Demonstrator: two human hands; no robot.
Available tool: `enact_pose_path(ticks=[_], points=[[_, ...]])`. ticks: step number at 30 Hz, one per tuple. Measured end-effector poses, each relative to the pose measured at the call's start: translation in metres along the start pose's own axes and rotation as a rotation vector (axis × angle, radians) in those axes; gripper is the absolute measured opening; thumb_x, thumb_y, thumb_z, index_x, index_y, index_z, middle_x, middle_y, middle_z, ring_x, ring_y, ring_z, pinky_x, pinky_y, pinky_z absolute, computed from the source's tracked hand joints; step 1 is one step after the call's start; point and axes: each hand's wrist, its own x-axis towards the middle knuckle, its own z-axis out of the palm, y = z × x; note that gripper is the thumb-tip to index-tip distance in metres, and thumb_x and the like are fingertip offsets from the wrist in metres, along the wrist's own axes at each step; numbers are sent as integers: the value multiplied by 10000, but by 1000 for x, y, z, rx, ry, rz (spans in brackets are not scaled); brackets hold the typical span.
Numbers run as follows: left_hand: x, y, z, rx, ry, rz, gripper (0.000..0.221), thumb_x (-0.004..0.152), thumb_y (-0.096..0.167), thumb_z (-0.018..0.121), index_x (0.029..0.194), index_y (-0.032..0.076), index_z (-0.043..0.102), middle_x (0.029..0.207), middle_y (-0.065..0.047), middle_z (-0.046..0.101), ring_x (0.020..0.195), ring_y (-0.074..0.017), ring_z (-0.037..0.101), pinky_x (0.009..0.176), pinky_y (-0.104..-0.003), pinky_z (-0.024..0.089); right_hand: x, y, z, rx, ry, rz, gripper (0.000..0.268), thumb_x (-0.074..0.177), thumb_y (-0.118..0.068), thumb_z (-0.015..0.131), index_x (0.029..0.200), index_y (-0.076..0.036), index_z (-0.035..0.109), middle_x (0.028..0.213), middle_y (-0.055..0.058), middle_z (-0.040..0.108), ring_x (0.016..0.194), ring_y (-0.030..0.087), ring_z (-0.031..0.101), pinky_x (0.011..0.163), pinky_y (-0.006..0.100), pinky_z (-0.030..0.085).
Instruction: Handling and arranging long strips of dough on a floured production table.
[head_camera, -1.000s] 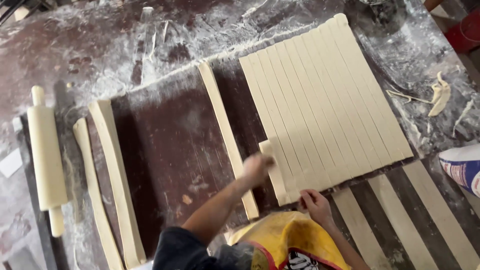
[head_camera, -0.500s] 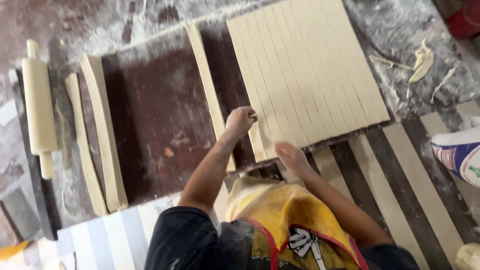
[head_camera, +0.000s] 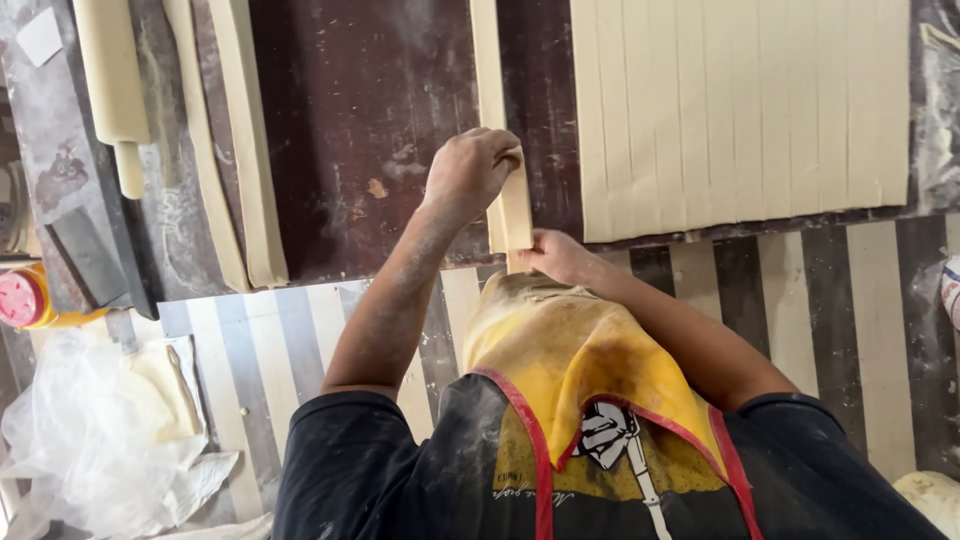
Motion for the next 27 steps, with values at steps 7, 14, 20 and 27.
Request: enact_pose_path(ticks=[7,14,20,27], points=[[32,-83,42,25,-50,-94,195,910,232,723,1063,119,764,1010,-80,736,932,-289,712,831,-431,567,21,-25,9,-232,-84,500,452,1060,-337,561,978,83,706,809,111,770,695,179,738,647,314,596],[82,-164,93,10,-15,50,184,873,225,746,981,80,781,1033,-134,702,1009,-351,657,862,-443,550,23,-71,-18,-551,0,591,435,961,-440,663,891,-21,761,754,59,761,682,142,726,651,280,548],[177,-182,46,-44,-268,-11,194,925,297,720,970,115,773,1013,-110,700,957,-297,691,841,-441,562,-15,-38,-49,32,615,424,333,1013,-293,605,1007,24,707,790,90,725,688,145,674,630,293,551],[396,-243,17,160,24,-74,160,998,328,708,1093,209,758,1160,-54,711,1032,-276,702,852,-441,580,-29,-22,-47,190,922,291,277,1030,-237,587,1042,22,684,808,68,718,695,136,666,634,293,566]])
